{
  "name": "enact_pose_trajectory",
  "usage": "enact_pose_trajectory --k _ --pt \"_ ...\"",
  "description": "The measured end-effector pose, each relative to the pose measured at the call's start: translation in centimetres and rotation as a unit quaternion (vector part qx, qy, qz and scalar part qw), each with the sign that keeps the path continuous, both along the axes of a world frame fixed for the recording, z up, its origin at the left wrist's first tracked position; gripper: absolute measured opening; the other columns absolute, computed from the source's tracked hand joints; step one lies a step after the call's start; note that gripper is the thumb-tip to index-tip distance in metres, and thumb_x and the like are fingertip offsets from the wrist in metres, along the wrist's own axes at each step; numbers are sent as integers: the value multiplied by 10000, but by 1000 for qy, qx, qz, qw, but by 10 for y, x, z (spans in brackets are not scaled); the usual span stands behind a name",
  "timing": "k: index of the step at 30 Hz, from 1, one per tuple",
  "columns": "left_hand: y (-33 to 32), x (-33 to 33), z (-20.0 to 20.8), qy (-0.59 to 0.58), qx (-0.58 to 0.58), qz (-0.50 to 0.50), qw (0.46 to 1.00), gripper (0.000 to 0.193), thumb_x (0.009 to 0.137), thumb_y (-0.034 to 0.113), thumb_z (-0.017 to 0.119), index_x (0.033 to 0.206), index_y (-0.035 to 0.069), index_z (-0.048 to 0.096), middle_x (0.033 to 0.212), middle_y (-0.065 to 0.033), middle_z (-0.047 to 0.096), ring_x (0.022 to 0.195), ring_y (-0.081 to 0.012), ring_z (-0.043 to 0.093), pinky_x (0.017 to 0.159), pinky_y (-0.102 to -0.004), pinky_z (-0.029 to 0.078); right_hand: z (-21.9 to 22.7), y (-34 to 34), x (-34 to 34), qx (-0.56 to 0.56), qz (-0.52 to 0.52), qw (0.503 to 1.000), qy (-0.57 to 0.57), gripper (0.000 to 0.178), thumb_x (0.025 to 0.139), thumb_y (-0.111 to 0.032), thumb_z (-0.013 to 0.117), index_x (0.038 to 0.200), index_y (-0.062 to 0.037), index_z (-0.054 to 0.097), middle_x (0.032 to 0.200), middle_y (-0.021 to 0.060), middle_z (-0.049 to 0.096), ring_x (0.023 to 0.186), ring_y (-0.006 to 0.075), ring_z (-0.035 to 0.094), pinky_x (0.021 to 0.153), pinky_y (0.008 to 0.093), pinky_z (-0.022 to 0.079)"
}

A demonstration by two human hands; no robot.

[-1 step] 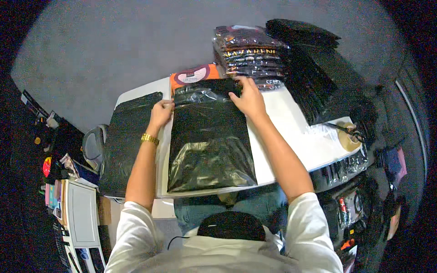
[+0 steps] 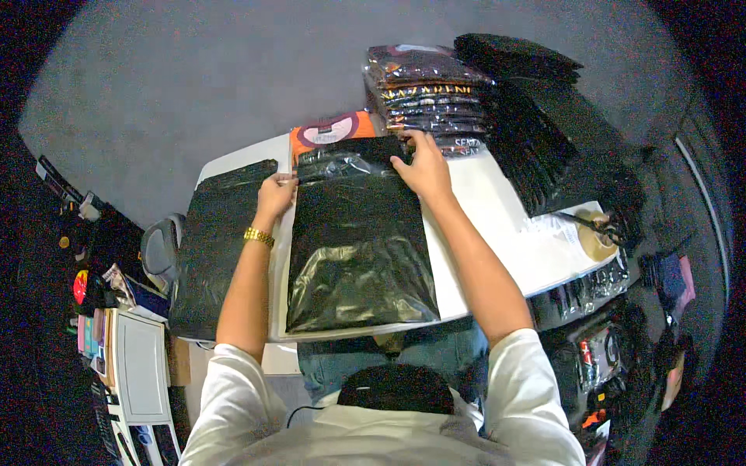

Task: Packing folded t-shirts into black mailing bags and sealing them with adhesive strips and extra tape.

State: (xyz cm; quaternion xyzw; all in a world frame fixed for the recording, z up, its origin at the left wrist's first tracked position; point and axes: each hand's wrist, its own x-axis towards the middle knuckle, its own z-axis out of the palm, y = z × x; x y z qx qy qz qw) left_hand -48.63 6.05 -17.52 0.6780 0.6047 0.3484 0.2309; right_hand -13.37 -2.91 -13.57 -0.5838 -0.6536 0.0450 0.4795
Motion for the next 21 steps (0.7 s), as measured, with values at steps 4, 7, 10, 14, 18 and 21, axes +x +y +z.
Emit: enact_pose_trajectory --k 4,7,10,14,18,21 --pt "3 41 -9 -38 4 64 997 431 826 321 814 1149 48 734 942 -196 780 967 -367 760 881 -450 571 -35 26 21 -18 -69 994 81 539 802 -157 873 1292 -97 658 980 77 721 832 207 669 793 361 563" --pt "-3 43 -1 0 24 82 996 461 814 310 819 1182 52 716 890 -169 774 922 -370 757 856 -456 572 -39 36 24 -14 -53 989 135 416 834 -89 849 1225 -57 712 915 60 730 767 130 648 762 295 548" --pt "-2 35 4 5 22 94 995 452 811 310 822 1169 50 725 861 -158 772 902 -355 760 842 -452 576 -48 40 31 -10 -8 989 147 160 868 -68 798 997 14 750 928 92 734 792 171 670 769 327 553" --pt "-6 34 3 38 25 46 998 499 814 308 829 1233 54 733 807 -146 762 863 -340 761 821 -439 580 -49 42 44 12 35 991 130 144 873 -35 782 996 16 726 925 73 686 850 161 652 817 292 521" --pt "-1 29 -5 29 37 4 999 570 813 289 846 1305 34 714 772 -116 757 777 -257 761 776 -393 583 -51 33 47 -30 82 981 175 141 876 -27 780 995 10 712 944 47 668 895 138 637 848 287 506" --pt "11 9 -14 -78 22 -34 996 565 830 225 856 1316 -11 693 757 -80 758 702 -168 732 717 -339 572 -49 32 43 -46 127 970 202 143 886 -39 781 999 -1 703 979 28 660 920 121 623 865 282 492"
